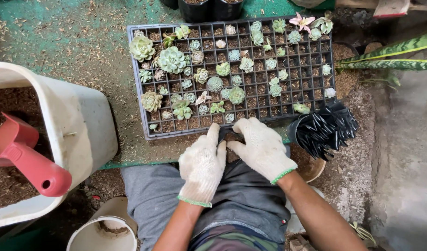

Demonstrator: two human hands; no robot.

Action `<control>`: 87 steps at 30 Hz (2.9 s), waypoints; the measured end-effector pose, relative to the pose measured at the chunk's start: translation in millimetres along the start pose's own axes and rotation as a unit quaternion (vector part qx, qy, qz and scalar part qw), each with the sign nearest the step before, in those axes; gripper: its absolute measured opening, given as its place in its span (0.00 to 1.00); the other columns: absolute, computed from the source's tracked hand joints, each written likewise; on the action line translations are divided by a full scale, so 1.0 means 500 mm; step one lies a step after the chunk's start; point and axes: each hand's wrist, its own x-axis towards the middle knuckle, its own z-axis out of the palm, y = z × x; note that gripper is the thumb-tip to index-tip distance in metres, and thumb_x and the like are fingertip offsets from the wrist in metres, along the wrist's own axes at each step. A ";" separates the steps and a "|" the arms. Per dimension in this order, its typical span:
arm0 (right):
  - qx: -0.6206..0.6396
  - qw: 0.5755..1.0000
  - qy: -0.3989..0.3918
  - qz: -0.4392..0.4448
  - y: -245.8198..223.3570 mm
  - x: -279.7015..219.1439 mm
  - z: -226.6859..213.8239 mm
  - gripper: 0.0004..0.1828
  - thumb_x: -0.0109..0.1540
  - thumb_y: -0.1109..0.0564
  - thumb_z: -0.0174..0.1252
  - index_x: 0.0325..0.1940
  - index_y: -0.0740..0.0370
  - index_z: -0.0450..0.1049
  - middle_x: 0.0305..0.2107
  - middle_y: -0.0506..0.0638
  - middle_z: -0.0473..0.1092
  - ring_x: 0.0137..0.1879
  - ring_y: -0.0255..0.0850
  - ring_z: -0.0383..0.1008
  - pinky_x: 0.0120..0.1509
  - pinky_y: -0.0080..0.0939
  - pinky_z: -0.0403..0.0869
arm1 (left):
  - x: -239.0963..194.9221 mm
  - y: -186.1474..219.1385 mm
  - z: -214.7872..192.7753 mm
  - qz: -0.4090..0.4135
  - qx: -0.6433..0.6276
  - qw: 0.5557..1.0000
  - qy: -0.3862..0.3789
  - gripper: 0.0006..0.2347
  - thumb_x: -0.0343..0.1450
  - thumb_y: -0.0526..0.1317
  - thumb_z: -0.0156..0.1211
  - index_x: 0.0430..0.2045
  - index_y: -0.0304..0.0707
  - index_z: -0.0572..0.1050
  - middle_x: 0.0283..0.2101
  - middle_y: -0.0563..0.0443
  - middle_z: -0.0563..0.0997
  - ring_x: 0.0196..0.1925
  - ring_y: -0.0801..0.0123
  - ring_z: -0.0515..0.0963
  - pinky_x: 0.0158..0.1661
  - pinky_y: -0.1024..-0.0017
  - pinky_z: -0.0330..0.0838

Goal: The person is potting small succulent plants into a multi-cell tray. They use a red scoop to transfer soil from a white bucket into the tray cells and then use their gloved hands to press the soil down around the plants.

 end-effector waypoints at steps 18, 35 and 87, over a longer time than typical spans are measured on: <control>-0.080 0.978 0.082 -0.177 0.030 0.050 0.032 0.09 0.58 0.55 0.61 0.41 0.43 0.72 0.30 0.45 0.68 0.41 0.47 0.78 0.45 0.50 0.79 | 0.010 -0.005 -0.026 0.018 -0.108 0.994 0.011 0.13 0.74 0.45 0.53 0.53 0.64 0.74 0.39 0.51 0.84 0.46 0.52 0.85 0.50 0.54 0.82; 0.070 0.993 0.095 -0.029 0.033 -0.010 0.023 0.06 0.60 0.47 0.59 0.41 0.40 0.72 0.33 0.45 0.75 0.49 0.45 0.79 0.55 0.48 0.79 | -0.008 -0.023 -0.009 -0.010 -0.053 0.998 0.015 0.13 0.76 0.48 0.44 0.55 0.65 0.68 0.43 0.54 0.83 0.48 0.51 0.85 0.51 0.49 0.80; 0.125 0.981 0.142 -0.043 -0.060 -0.077 -0.012 0.14 0.62 0.44 0.59 0.53 0.37 0.78 0.44 0.44 0.76 0.52 0.44 0.80 0.58 0.45 0.78 | -0.149 -0.069 -0.103 0.295 -0.051 0.783 0.545 0.05 0.72 0.41 0.60 0.37 0.52 0.81 0.29 0.59 0.80 0.32 0.65 0.83 0.33 0.68 0.77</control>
